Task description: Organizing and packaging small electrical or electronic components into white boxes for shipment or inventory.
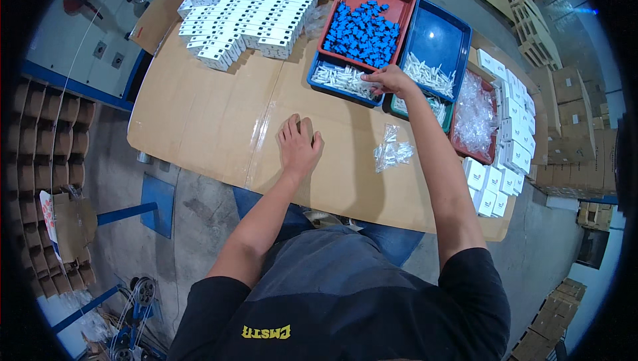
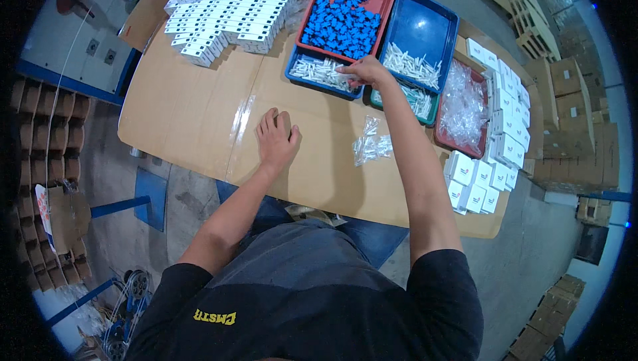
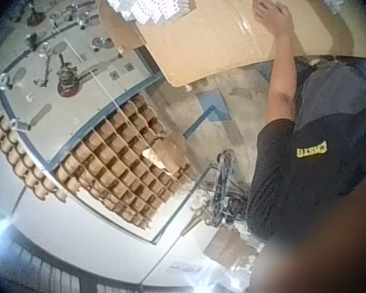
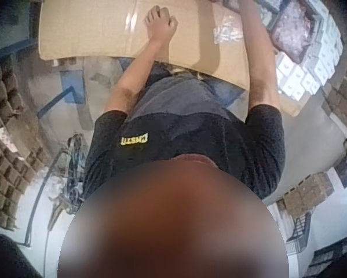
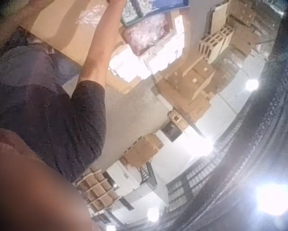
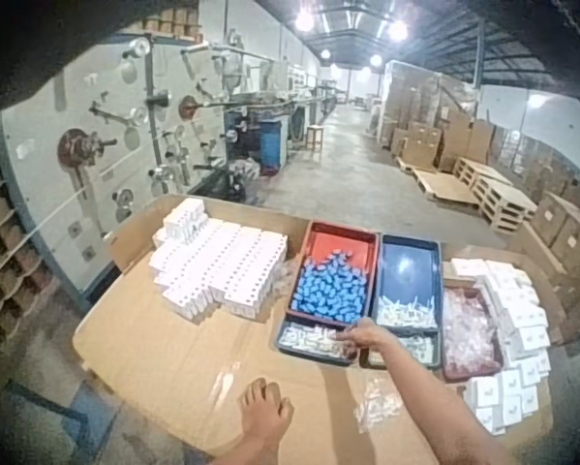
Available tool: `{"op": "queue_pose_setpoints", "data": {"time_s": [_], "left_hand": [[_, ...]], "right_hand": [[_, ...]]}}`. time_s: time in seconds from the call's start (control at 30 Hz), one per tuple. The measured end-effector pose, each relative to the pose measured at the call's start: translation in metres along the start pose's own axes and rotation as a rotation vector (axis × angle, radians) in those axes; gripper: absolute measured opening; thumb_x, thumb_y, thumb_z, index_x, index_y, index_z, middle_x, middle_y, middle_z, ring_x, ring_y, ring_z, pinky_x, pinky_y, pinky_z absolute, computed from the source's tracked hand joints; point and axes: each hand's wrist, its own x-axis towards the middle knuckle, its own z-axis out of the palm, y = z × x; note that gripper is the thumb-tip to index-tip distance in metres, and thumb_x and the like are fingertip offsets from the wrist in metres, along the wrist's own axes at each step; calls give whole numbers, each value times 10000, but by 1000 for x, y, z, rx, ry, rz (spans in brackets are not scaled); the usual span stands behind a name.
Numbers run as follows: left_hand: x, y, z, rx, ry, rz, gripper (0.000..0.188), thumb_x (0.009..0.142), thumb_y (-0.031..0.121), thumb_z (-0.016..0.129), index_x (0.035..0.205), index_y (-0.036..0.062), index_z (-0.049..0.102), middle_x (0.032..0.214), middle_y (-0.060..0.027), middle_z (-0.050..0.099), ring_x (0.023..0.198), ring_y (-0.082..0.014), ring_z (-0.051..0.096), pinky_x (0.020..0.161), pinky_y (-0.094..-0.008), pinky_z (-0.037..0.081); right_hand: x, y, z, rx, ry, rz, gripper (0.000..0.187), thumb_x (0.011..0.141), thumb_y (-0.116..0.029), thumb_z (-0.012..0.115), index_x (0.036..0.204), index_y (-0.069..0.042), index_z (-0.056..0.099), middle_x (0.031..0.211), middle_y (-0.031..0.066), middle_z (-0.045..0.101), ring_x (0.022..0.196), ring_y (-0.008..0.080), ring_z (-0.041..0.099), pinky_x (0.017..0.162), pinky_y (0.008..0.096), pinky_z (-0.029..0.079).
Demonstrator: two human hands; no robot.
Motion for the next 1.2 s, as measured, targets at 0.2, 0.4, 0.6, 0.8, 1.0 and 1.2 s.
{"op": "queue_pose_setpoints", "data": {"time_s": [0.2, 0.4, 0.6, 0.8, 1.0, 1.2], "left_hand": [[0, 1, 1, 3, 12, 3, 484, 916, 329, 645, 1292, 37, 560, 1416, -208, 497, 1357, -372, 437, 1139, -528, 342], [-1, 0, -2, 2, 18, 3, 470, 912, 322, 647, 1283, 46, 563, 1411, -201, 500, 1357, -371, 434, 1134, -524, 345], [-1, 3, -1, 8, 32, 12, 467, 911, 317, 647, 1282, 43, 571, 1420, -196, 494, 1365, -372, 430, 1128, -526, 345], [-3, 1, 3, 28, 18, -2, 463, 923, 319, 643, 1289, 43, 581, 1429, -187, 492, 1368, -371, 428, 1120, -527, 344], [-2, 0, 3, -11, 28, 9, 489, 922, 332, 653, 1310, 42, 586, 1428, -190, 492, 1362, -366, 430, 1119, -524, 340], [-2, -4, 12, 33, 30, 26, 496, 927, 356, 671, 1325, 72, 589, 1419, -178, 505, 1364, -356, 435, 1118, -515, 340]], "right_hand": [[13, -6, -13, -158, -3, -135, 222, 900, -92, 783, 1016, 96, 760, 838, 139, 746, 693, 176, 736, 613, 296, 618], [-12, -13, -7, -176, 119, -212, 256, 993, -186, 686, 1165, -16, 769, 906, 115, 755, 676, 159, 708, 581, 324, 600], [-53, 19, -22, 86, 139, -229, 254, 997, -273, 684, 1100, -58, 770, 845, 21, 701, 658, 92, 606, 551, 262, 511], [-94, 116, -109, 313, 326, -42, 205, 955, -252, 685, 1001, -55, 722, 850, 16, 691, 661, 86, 585, 539, 238, 446], [-143, 188, -191, 743, 961, -202, 343, 1021, -216, 601, 1269, 19, 626, 934, 119, 748, 761, 191, 719, 633, 308, 585], [-131, 211, -104, -138, 605, -145, 286, 968, -201, 624, 1199, -59, 715, 980, 144, 786, 857, 206, 760, 755, 366, 582]]}}
